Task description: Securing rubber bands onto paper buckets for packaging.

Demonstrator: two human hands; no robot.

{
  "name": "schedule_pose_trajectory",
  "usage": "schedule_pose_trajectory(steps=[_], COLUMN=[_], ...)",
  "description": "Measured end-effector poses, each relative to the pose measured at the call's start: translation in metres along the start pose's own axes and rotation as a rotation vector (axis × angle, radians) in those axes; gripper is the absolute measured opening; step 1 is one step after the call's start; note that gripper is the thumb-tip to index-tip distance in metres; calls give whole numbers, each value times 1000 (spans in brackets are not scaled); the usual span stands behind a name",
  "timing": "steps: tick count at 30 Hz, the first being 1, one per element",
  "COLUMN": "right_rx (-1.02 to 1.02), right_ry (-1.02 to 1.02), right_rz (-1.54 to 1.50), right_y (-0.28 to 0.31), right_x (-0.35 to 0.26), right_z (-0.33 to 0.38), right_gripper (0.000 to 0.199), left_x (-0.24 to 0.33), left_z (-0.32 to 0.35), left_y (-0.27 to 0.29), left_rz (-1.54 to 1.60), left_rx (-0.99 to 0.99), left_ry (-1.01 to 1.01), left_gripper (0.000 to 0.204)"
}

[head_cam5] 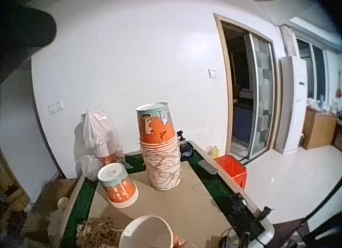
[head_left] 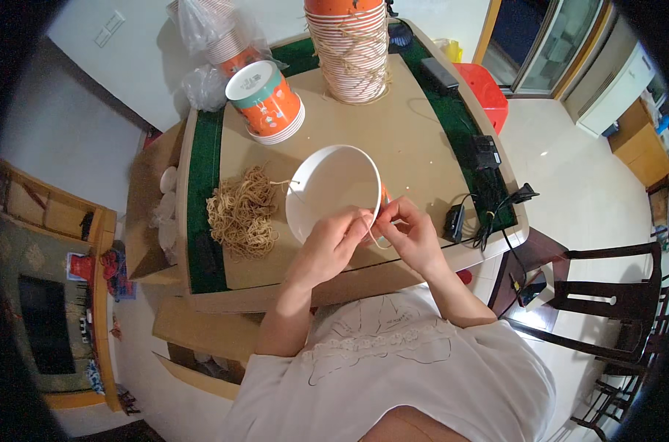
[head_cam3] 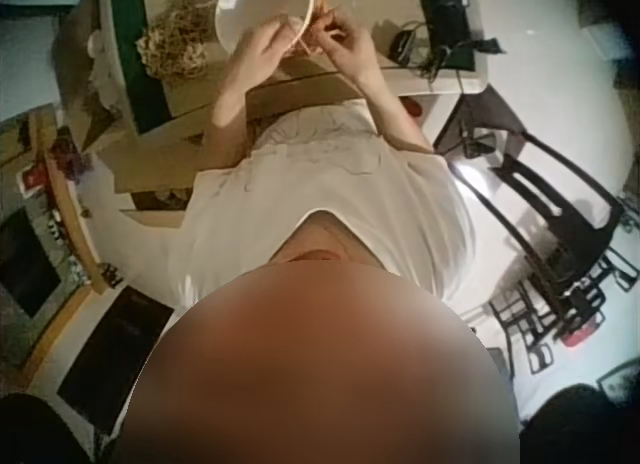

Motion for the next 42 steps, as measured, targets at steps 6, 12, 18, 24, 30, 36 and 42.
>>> schedule_pose_trajectory(steps=[6,12,18,24,30,36,42], right_rx=[-1,-32,214,-155,-170,-166,-145], right_ry=[-30,-59,249,324,173,253,233], right_rz=[48,46,290,549,538,371,311], right_y=[4,7,26,16,18,14,15], right_x=[6,18,-7,-41,-24,-5,2], right_z=[0,0,-11,-36,-41,-33,-30], right_gripper=[7,10,10,10,10,9,10], left_x=[-11,-10,-16,-15,-22,-39,-5], left_z=[-3,-7,-9,-11,-17,-26,-7], left_y=[-5,-5,0,3,10,25,11], left_rz=[-73,-185,-204,-126,-14,68,-512], left_rx=[55,83,194,254,309,176,114], left_ry=[-104,-145,-167,-263,-216,66,-388], left_gripper=[12,8,6,8,8,17,47])
Point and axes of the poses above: each hand's wrist, its own z-axis away from the middle knuckle, its own y-axis out of the back of the hand, x = y × z, the point moved 3 cm from there along -z, towards the middle knuckle, and after that the axes turned 9 degrees about z, right-handed, at the moved point
